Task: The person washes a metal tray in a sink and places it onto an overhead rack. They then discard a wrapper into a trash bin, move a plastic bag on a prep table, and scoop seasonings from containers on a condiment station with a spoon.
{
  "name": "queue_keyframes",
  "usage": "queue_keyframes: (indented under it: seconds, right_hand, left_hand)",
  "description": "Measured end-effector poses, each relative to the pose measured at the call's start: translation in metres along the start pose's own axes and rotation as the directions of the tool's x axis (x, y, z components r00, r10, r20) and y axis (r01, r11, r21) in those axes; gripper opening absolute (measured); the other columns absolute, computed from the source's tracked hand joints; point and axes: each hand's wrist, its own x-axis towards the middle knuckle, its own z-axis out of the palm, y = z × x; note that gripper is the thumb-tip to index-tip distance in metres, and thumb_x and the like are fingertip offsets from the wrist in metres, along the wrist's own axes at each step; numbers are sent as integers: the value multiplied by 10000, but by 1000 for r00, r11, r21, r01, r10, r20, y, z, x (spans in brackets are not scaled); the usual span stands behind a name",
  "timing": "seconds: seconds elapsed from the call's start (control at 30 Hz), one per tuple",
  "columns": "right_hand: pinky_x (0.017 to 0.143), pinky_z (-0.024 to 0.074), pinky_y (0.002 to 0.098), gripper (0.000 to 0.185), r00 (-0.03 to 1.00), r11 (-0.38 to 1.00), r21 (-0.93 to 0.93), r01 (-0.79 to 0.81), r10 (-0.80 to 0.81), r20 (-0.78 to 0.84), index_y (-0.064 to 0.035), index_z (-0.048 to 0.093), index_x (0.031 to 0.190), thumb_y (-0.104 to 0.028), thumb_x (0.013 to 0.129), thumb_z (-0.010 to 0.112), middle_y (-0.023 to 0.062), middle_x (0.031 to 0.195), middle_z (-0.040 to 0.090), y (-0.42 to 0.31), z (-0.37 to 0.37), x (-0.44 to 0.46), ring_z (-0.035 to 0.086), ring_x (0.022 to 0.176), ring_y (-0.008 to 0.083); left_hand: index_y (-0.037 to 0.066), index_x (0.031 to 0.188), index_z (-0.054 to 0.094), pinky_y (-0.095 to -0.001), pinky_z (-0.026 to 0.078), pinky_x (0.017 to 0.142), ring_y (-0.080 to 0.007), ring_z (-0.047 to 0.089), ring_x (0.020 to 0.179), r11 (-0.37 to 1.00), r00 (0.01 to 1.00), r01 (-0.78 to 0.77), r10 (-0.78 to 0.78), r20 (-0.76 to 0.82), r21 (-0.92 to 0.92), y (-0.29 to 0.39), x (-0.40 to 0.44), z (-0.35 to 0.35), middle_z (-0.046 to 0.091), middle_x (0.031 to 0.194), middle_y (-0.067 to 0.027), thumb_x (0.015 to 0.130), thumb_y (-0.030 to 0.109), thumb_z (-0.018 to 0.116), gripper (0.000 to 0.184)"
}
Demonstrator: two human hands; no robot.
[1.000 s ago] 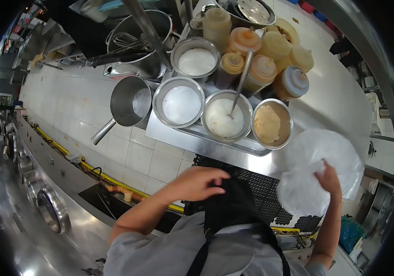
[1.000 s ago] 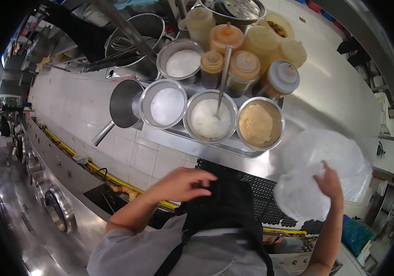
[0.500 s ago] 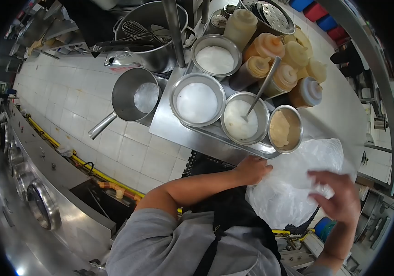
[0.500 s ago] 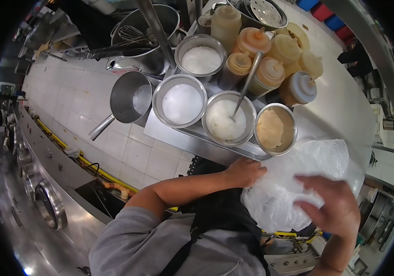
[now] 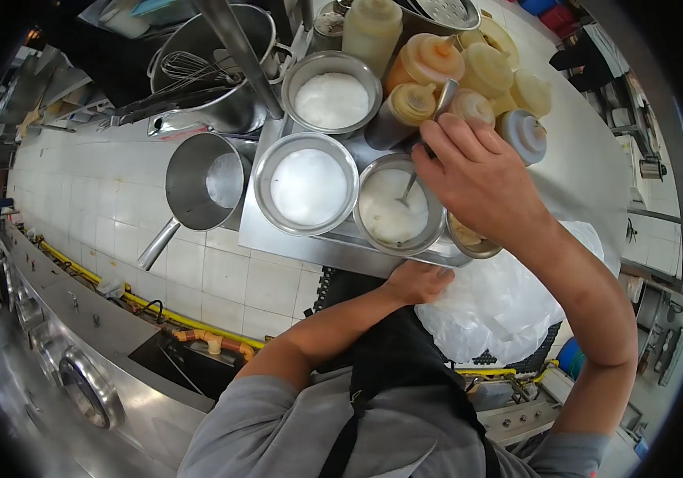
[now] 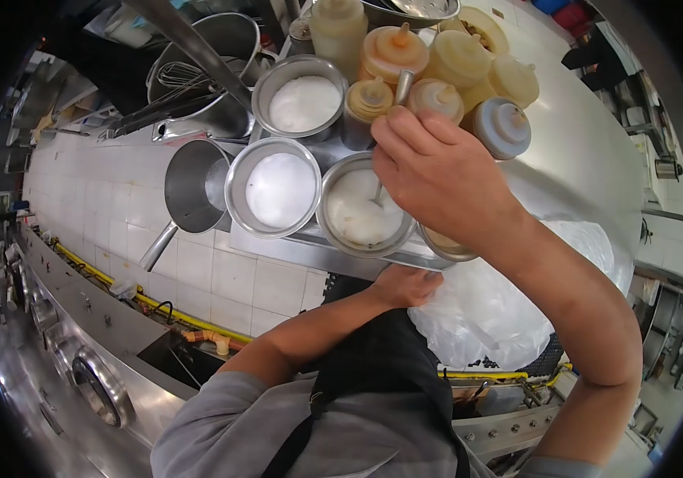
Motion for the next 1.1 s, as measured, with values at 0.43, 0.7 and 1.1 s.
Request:
queue_keyframes:
  seconds: [0.43, 0.7, 1.1]
  right_hand:
    - [699, 418, 288, 134, 947, 988, 77, -132, 102, 306, -50, 609, 729, -117, 613, 616, 32, 675, 510, 3, -54, -14, 540, 710, 176]
    - [600, 432, 292, 120, 933, 988, 48, -145, 121, 338, -42, 553, 685, -105, 603, 613, 41, 749, 501, 15, -64, -26, 532, 665, 174]
    - [491, 472, 289, 200, 914, 926, 311, -215, 78, 399, -31, 548, 758, -112, 591, 623, 46, 719, 485, -1, -64, -54, 558, 607, 166]
  left_hand:
    - [93, 899, 555, -403, 498, 585, -278, 611, 731, 991, 979, 128, -134, 152, 48, 4, -4, 3, 566, 787, -93, 673, 168, 630, 250]
    - [105, 878, 567, -394, 491, 525, -261, 615, 644, 994, 985, 110, -112, 132, 25, -1, -9, 15, 592, 731, -72, 680, 185, 647, 228]
    - [119, 859, 595, -384, 483, 476, -248, 613, 576, 981, 966, 194, -191, 172, -3, 2, -5, 10, 604, 665, -61, 701, 156, 636, 167]
